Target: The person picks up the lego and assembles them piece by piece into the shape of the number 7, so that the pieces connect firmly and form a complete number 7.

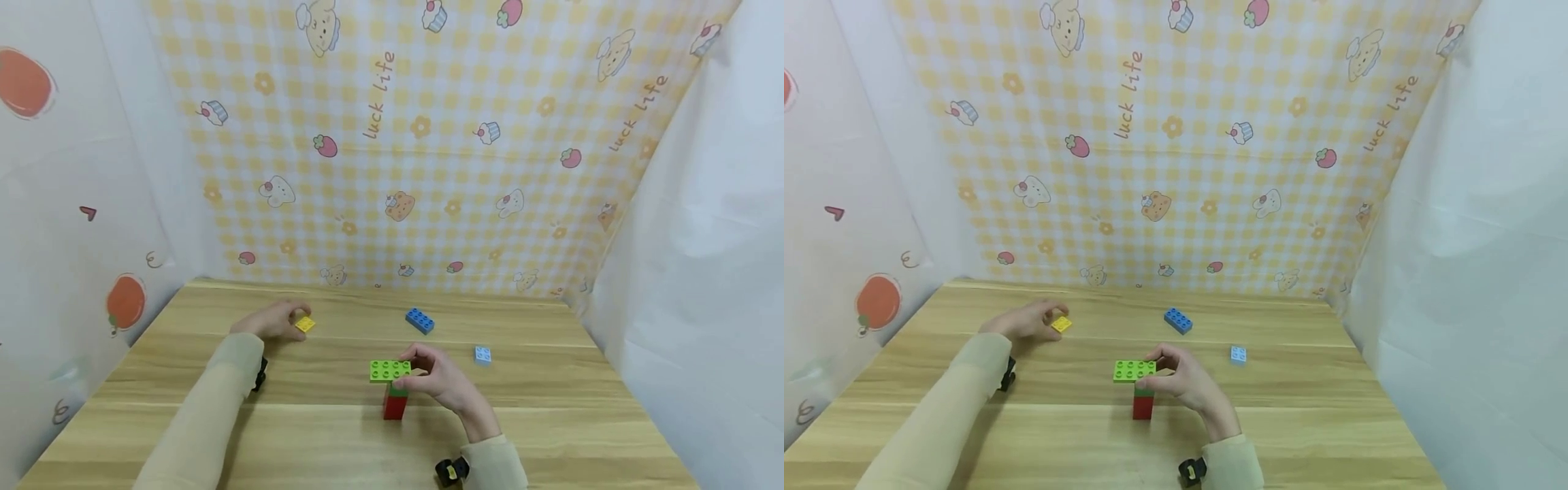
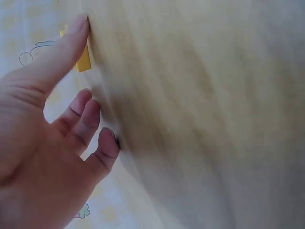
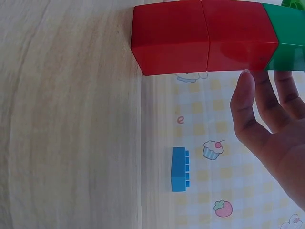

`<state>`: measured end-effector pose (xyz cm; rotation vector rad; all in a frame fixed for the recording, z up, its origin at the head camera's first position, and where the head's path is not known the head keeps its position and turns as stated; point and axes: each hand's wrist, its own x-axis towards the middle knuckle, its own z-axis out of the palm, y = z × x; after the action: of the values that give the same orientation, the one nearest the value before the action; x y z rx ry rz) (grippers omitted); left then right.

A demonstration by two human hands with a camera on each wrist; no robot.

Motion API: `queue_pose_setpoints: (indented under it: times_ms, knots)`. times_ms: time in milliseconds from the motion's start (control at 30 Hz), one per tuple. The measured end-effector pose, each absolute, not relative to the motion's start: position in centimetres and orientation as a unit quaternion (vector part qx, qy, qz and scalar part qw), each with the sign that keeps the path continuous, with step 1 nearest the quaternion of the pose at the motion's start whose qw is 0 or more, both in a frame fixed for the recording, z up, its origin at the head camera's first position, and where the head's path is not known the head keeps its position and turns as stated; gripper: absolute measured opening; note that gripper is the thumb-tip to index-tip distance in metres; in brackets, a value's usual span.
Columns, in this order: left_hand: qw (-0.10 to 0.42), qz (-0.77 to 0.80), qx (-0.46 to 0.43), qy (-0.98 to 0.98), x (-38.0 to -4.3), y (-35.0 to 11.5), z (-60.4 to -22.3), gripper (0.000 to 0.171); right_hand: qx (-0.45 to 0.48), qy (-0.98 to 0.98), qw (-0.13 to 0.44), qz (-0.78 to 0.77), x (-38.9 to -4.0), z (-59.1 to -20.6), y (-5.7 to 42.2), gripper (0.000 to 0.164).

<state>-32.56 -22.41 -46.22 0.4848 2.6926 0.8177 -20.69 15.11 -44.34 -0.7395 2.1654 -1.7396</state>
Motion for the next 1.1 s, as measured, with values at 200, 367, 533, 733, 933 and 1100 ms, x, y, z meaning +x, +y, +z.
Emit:
queue_pose_setpoints:
  times_ms: [200,367,533,733,933,1100]
  knots:
    - [0.177,0.287,0.153,0.929,-32.7,-22.4,-45.8,0.056,-0.249,0.75,0.135,-0.597,-20.5,-44.1,15.2,0.028]
    - [0.177,0.297,0.153,0.926,-32.9,-22.6,-46.0,0.038,-0.249,0.752,0.138,-0.595,-20.5,-44.2,15.1,0.028]
    - [0.169,0.307,0.156,0.924,-32.8,-22.6,-46.3,0.034,-0.253,0.747,0.137,-0.6,-20.6,-44.2,15.0,0.028]
    - [0.154,0.351,0.149,0.911,-32.6,-22.5,-46.6,0.033,-0.256,0.751,0.133,-0.594,-20.7,-44.2,15.1,0.028]
    - [0.135,0.381,0.163,0.9,-32.1,-22.2,-46.4,0.033,-0.254,0.758,0.127,-0.588,-20.7,-44.1,15.2,0.028]
    - [0.129,0.369,0.171,0.905,-31.2,-21.0,-45.7,0.041,-0.258,0.754,0.132,-0.589,-20.7,-44.2,15.1,0.028]
